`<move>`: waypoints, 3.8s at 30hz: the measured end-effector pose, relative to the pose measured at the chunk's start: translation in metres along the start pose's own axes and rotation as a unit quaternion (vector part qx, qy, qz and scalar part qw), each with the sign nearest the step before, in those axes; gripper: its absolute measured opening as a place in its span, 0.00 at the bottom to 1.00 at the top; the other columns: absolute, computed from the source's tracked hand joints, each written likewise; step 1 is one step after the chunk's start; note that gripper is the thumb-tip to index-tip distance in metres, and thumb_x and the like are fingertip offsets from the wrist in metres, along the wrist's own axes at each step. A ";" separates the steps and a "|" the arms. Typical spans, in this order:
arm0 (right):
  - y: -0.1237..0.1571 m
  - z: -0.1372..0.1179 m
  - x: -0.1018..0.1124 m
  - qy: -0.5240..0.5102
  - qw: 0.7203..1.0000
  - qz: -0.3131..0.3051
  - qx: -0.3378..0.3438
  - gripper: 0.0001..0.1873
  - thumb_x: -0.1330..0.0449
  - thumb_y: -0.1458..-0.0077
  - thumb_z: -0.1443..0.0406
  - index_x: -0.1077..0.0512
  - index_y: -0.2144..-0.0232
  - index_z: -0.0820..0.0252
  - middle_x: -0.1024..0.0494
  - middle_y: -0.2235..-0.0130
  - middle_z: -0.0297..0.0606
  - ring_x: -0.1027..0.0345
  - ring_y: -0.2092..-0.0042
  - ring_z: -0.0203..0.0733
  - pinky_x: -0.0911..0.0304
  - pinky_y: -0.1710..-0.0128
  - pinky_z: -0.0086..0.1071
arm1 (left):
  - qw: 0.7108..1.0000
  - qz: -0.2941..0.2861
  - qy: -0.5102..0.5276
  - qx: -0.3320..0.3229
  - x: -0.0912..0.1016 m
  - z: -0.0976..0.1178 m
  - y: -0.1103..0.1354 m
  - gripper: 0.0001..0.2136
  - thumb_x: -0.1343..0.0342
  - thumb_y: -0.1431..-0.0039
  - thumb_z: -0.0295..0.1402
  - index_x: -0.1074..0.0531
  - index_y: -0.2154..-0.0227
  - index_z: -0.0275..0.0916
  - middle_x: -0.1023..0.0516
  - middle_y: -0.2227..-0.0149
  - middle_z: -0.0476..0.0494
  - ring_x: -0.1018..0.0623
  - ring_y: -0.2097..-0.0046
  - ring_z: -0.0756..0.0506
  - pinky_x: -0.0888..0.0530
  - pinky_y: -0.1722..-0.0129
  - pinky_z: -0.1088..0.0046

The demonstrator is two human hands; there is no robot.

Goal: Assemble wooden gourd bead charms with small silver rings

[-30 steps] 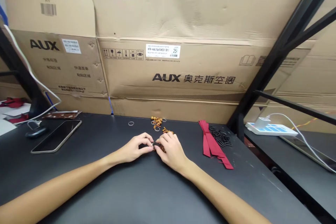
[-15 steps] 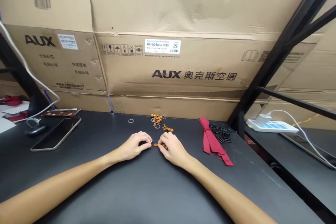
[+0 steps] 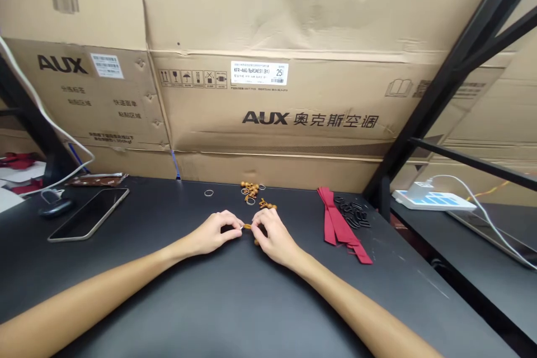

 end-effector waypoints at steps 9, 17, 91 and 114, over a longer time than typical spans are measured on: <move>0.001 0.000 -0.006 0.018 1.000 -0.020 -0.005 0.07 0.46 0.40 0.66 0.35 0.71 0.57 0.29 0.63 0.39 0.38 0.58 0.43 0.39 0.56 0.41 | 1.000 -0.016 0.006 -0.012 -0.002 0.002 0.001 0.06 0.45 0.39 0.34 0.24 0.68 0.41 0.20 0.59 0.48 0.24 0.56 0.46 0.32 0.52 0.71; 0.002 -0.004 -0.006 0.030 0.999 -0.031 0.005 0.04 0.46 0.39 0.65 0.33 0.68 0.56 0.29 0.63 0.39 0.37 0.59 0.44 0.37 0.57 0.41 | 1.000 -0.021 0.007 -0.014 -0.003 0.000 0.000 0.06 0.44 0.39 0.35 0.23 0.67 0.41 0.21 0.61 0.47 0.24 0.57 0.46 0.31 0.52 0.70; 0.007 -0.025 -0.008 0.145 0.981 -0.057 0.117 0.05 0.44 0.41 0.67 0.28 0.66 0.57 0.28 0.58 0.41 0.38 0.54 0.46 0.40 0.54 0.42 | 0.989 -0.015 -0.112 -0.095 -0.006 0.019 0.012 0.05 0.46 0.38 0.32 0.27 0.68 0.40 0.32 0.49 0.44 0.33 0.48 0.43 0.37 0.45 0.62; 0.004 -0.008 -0.004 0.152 0.986 -0.027 0.061 0.04 0.42 0.43 0.69 0.28 0.69 0.57 0.28 0.58 0.41 0.38 0.55 0.46 0.39 0.54 0.43 | 0.986 -0.010 -0.131 -0.097 -0.008 0.016 0.010 0.05 0.47 0.37 0.32 0.26 0.67 0.41 0.32 0.50 0.44 0.32 0.49 0.43 0.36 0.46 0.62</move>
Point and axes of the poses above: each hand's wrist, its own y-axis away from the middle knuckle, its own x-axis out of the back of the hand, z = x × y, the point moved 7 cm from there along -y, towards the middle knuckle
